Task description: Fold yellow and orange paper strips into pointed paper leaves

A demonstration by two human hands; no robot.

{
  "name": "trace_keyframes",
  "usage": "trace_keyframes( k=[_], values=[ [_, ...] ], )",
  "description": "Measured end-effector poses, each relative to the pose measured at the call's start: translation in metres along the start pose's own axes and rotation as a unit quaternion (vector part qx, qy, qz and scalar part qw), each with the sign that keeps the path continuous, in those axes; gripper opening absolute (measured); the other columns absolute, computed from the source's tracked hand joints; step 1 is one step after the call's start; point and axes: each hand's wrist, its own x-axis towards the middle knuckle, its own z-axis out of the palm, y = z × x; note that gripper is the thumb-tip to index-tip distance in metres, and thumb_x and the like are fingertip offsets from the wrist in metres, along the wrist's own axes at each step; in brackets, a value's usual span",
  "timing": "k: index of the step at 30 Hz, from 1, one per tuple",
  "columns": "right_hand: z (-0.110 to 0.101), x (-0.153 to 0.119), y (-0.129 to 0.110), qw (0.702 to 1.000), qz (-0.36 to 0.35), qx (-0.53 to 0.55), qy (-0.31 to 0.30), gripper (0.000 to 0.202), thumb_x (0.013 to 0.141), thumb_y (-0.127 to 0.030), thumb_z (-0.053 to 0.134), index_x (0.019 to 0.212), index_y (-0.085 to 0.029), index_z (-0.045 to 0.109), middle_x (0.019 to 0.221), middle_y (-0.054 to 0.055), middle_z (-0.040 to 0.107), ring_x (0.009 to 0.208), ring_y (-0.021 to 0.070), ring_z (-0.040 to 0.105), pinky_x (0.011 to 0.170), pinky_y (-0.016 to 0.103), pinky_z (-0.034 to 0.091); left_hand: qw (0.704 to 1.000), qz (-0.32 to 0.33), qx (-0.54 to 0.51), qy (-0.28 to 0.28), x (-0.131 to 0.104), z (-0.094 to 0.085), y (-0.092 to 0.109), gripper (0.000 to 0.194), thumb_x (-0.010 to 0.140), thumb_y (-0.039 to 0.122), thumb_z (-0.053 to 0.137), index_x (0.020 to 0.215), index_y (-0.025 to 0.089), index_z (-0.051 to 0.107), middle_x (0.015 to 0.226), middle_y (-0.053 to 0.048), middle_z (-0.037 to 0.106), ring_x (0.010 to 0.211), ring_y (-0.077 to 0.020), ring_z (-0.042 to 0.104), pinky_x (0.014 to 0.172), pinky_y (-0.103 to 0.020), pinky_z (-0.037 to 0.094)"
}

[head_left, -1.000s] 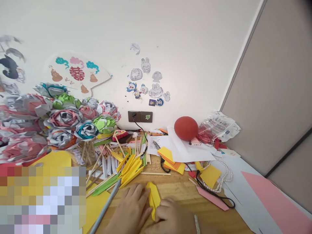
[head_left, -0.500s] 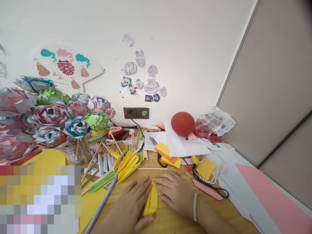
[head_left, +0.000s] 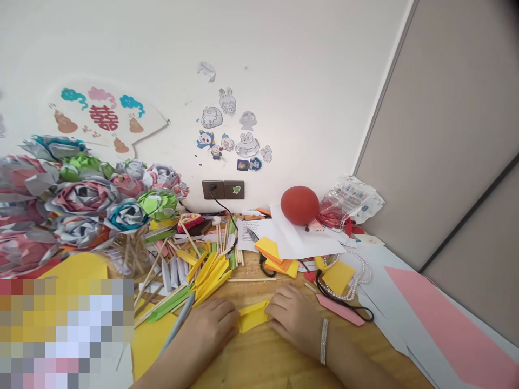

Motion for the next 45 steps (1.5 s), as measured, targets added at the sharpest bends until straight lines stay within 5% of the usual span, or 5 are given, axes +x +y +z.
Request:
trace_keyframes(
  k=[20,24,34,41,45],
  values=[
    [0.003,-0.002,0.000,0.998,0.030,0.037,0.033,0.012,0.086,-0.018,0.053,0.076,-0.018,0.059,0.079,0.004,0.059,0.078,0.0181,0.048,0.067,0.030,0.038,0.998,-0.009,0.059,0.012,0.002,0.006,0.009,0.017,0.087,0.013,0.048,0.073,0.018,0.056,0.092,-0.006,0.063,0.080,-0.0205,0.057,0.067,-0.032,0.048],
    [0.004,-0.001,-0.003,0.995,0.067,0.059,0.033,0.010,0.082,-0.019,0.060,0.073,-0.017,0.058,0.078,0.003,0.060,0.077,0.0180,0.049,0.067,0.030,0.038,0.998,-0.048,0.033,-0.020,0.002,0.008,0.012,0.019,0.087,0.011,0.045,0.071,0.017,0.055,0.074,-0.003,0.059,0.067,-0.0183,0.055,0.061,-0.031,0.047],
    [0.011,0.005,-0.009,0.951,0.231,0.178,0.100,0.017,0.067,-0.009,0.069,0.061,-0.017,0.056,0.071,0.000,0.057,0.077,0.0184,0.050,0.069,0.030,0.039,0.984,-0.175,-0.025,-0.037,0.009,0.012,0.018,0.019,0.087,0.015,0.044,0.074,0.018,0.057,0.080,-0.004,0.058,0.077,-0.0196,0.056,0.070,-0.031,0.045],
    [0.016,0.006,-0.010,0.964,0.229,0.100,0.090,0.015,0.069,-0.011,0.068,0.064,-0.017,0.055,0.072,0.001,0.055,0.075,0.0177,0.047,0.066,0.029,0.037,0.959,-0.277,-0.031,-0.056,0.015,0.011,0.025,0.017,0.085,0.017,0.046,0.071,0.018,0.057,0.080,-0.005,0.058,0.082,-0.0229,0.055,0.074,-0.035,0.042],
    [0.021,0.007,-0.013,0.985,0.138,0.034,0.096,0.008,0.075,-0.017,0.069,0.079,-0.020,0.062,0.079,0.001,0.057,0.077,0.0179,0.047,0.067,0.029,0.035,0.949,-0.304,-0.038,-0.072,0.016,0.008,0.026,0.014,0.082,0.018,0.048,0.073,0.017,0.058,0.081,-0.006,0.059,0.084,-0.0235,0.055,0.076,-0.035,0.041]
  ],
)
